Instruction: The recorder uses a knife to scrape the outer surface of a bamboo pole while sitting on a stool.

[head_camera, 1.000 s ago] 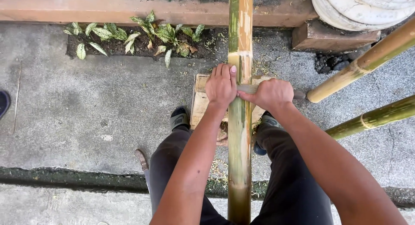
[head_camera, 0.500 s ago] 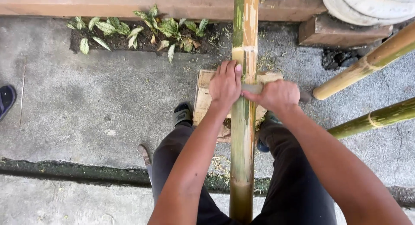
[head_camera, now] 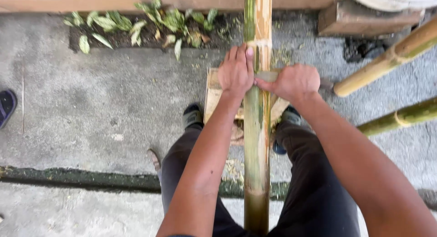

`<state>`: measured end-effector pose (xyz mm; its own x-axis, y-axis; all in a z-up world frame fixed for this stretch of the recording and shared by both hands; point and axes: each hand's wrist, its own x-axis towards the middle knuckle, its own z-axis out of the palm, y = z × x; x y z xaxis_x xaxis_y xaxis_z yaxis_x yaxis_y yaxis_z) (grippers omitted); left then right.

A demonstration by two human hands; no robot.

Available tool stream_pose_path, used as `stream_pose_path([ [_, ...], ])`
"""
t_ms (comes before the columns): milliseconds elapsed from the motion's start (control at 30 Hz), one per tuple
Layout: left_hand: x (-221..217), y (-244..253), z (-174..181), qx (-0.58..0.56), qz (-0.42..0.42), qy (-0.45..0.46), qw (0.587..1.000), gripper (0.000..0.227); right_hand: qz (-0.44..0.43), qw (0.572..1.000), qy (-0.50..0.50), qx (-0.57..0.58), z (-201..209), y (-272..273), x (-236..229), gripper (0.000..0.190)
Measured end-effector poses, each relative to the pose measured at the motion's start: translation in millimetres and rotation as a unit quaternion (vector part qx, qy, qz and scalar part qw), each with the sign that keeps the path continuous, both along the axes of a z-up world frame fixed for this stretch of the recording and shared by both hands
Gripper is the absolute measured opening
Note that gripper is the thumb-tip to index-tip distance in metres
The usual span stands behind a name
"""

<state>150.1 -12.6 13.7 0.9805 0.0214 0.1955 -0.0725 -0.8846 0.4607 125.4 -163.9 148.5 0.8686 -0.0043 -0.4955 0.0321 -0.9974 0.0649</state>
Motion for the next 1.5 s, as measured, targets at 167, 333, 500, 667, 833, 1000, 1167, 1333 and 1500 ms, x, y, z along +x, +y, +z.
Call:
stream_pose_path([
  [167, 5, 1, 10, -0.015, -0.005, 0.001, 1.000, 0.056, 0.012, 1.000, -0.005, -0.004, -5, 0, 3, 0.096],
  [333, 17, 2, 29, -0.037, -0.005, 0.006, 0.999, 0.048, 0.017, 0.999, -0.032, 0.001, -4, -1, 15, 0.096],
  [500, 31, 1, 15, 0.008, 0.000, 0.005, 1.000, 0.036, 0.001, 0.999, -0.039, 0.010, -12, -3, 27, 0.093],
  [667, 42, 0, 8, -0.024, -0.001, 0.001, 1.000, 0.042, 0.010, 1.000, 0.003, -0.013, 3, 3, 32, 0.095],
  [833, 55, -1, 6, -0.016, -0.007, -0.048, 0.999, 0.048, 0.006, 1.000, -0.026, -0.006, -2, -1, 40, 0.097],
  [1000, 46, 2, 7, -0.035, -0.009, -0.125, 0.992, 0.048, 0.022, 0.999, -0.025, -0.003, -4, 0, 41, 0.093],
  [1167, 59, 2, 21, -0.047, -0.013, -0.045, 0.998, 0.050, -0.005, 1.000, -0.015, -0.001, -4, 0, 49, 0.094],
  [1333, 57, 3, 23, -0.053, -0.020, -0.100, 0.993, 0.052, 0.022, 0.998, -0.064, 0.000, -8, 0, 51, 0.090],
  [1500, 63, 4, 18, -0.024, -0.028, -0.122, 0.992, 0.053, -0.002, 0.999, -0.050, 0.006, -18, -3, 48, 0.096],
])
